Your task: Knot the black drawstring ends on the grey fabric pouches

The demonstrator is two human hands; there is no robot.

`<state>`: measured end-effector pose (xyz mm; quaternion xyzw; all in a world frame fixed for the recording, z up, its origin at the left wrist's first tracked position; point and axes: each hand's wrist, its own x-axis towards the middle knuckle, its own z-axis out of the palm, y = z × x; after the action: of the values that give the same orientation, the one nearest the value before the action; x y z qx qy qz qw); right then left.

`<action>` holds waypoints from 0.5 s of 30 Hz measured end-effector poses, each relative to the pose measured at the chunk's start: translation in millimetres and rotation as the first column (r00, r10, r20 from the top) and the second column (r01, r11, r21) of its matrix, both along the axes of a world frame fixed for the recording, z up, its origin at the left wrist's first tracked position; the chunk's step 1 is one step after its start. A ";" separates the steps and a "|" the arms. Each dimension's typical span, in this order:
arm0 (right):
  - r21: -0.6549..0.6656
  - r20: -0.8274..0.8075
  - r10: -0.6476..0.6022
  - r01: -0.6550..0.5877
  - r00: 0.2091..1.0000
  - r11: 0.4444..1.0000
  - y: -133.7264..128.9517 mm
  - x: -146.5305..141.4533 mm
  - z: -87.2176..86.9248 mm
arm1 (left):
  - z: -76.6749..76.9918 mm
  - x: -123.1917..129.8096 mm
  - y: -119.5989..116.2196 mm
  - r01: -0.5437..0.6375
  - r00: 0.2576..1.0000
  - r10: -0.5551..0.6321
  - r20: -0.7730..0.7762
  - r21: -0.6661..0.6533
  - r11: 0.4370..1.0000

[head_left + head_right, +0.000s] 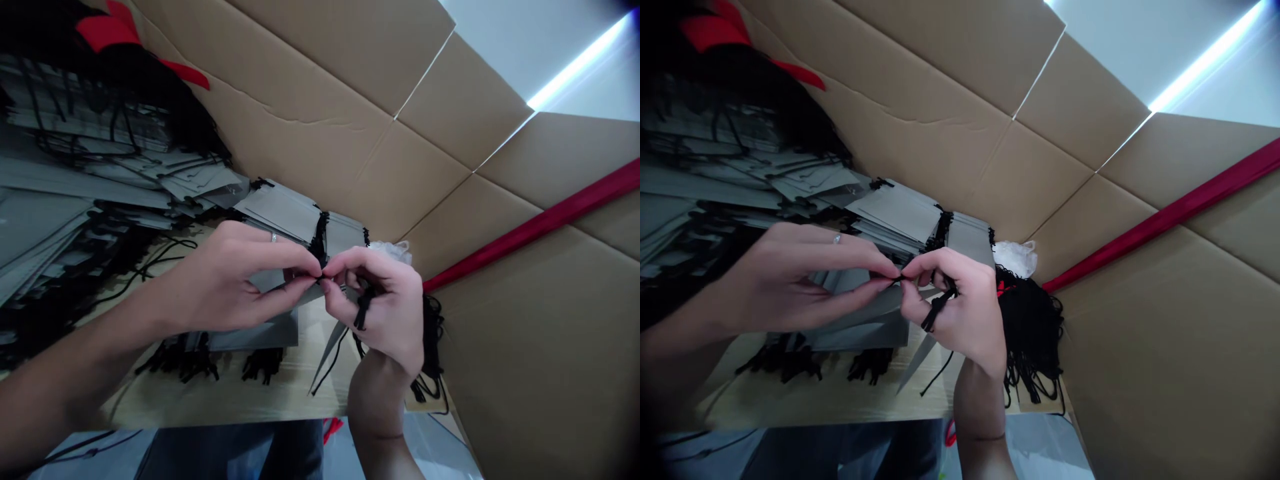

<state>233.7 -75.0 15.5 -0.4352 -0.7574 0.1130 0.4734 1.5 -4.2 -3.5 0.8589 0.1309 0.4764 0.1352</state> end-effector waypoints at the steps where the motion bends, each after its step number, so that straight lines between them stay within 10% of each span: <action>1: -0.016 0.004 0.004 -0.004 1.000 1.000 0.3 0.0 0.2 | 0.5 -1.5 0.2 -0.005 1.000 0.005 -0.016 -0.001 1.000; 15: -0.052 0.048 0.015 -0.013 0.999 0.999 -12.4 -5.6 2.4 | 2.6 -3.4 -4.3 0.071 0.997 -0.074 0.018 0.099 0.993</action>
<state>228.0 -87.4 17.9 -0.4445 -0.7685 0.1252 0.4430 -2.0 -8.5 -0.9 0.8635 0.0745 0.4862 0.1114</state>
